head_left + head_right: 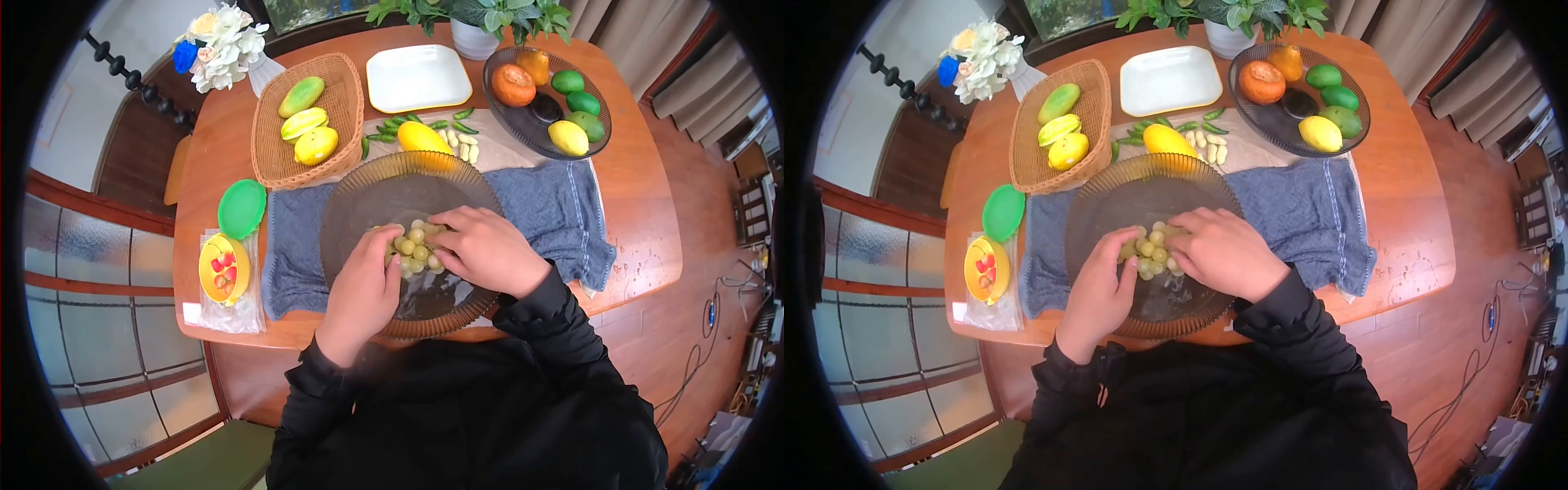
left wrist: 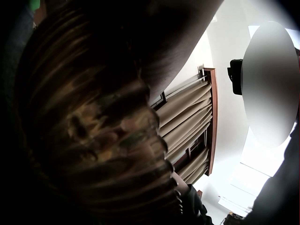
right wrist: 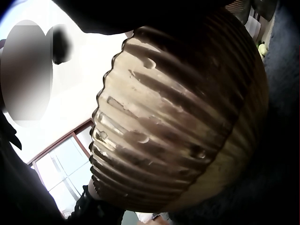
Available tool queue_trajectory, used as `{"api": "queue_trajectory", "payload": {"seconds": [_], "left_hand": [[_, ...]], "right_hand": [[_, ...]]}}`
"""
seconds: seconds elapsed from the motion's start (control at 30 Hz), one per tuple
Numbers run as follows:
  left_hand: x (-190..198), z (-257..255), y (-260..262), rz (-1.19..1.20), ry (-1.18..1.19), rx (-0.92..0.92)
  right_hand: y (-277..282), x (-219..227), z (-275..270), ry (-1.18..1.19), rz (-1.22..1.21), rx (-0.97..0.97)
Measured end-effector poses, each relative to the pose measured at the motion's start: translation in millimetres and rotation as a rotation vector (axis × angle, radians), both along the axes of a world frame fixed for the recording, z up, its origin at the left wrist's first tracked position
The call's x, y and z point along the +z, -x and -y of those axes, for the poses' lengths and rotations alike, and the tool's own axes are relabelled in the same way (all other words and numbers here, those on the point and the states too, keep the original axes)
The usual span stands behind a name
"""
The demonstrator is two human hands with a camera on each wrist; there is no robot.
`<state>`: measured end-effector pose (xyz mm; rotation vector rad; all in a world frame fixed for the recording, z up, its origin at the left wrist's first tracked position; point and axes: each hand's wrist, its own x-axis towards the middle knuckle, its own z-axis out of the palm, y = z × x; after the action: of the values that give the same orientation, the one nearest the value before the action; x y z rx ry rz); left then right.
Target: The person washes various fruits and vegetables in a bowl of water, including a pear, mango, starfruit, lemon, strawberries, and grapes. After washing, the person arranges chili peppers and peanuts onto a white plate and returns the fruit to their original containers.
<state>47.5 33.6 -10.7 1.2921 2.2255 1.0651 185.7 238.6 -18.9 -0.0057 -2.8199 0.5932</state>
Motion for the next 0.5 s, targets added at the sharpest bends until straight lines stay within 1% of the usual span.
{"api": "queue_trajectory", "payload": {"seconds": [0.1, 0.17, 0.2, 0.27, 0.3, 0.37, 0.5], "left_hand": [[-4.8, 1.5, 1.8, -0.043, -0.040, -0.022], [-5.3, 2.6, 2.5, -0.123, 0.018, -0.112], [-6.1, 2.8, 2.4, -0.124, 0.018, -0.112], [-7.4, 2.7, 2.5, -0.131, 0.023, -0.130], [-7.2, 2.7, 2.6, -0.132, 0.022, -0.130], [-7.0, 2.5, 2.5, -0.135, 0.027, -0.136], [-5.6, 1.5, 1.9, -0.149, 0.052, -0.143]], "right_hand": [[1.0, -0.7, 0.1, 0.025, 0.002, -0.032], [1.3, -1.4, 0.9, 0.050, -0.008, -0.056], [1.3, 0.7, 0.3, 0.050, -0.009, -0.056], [0.7, 6.9, -2.2, 0.064, -0.004, 0.080], [-0.1, 7.0, -3.6, 0.063, -0.005, 0.080], [-1.8, 6.3, -6.1, 0.008, 0.034, 0.154], [-0.9, 2.1, -7.1, 0.003, 0.044, 0.159]]}}
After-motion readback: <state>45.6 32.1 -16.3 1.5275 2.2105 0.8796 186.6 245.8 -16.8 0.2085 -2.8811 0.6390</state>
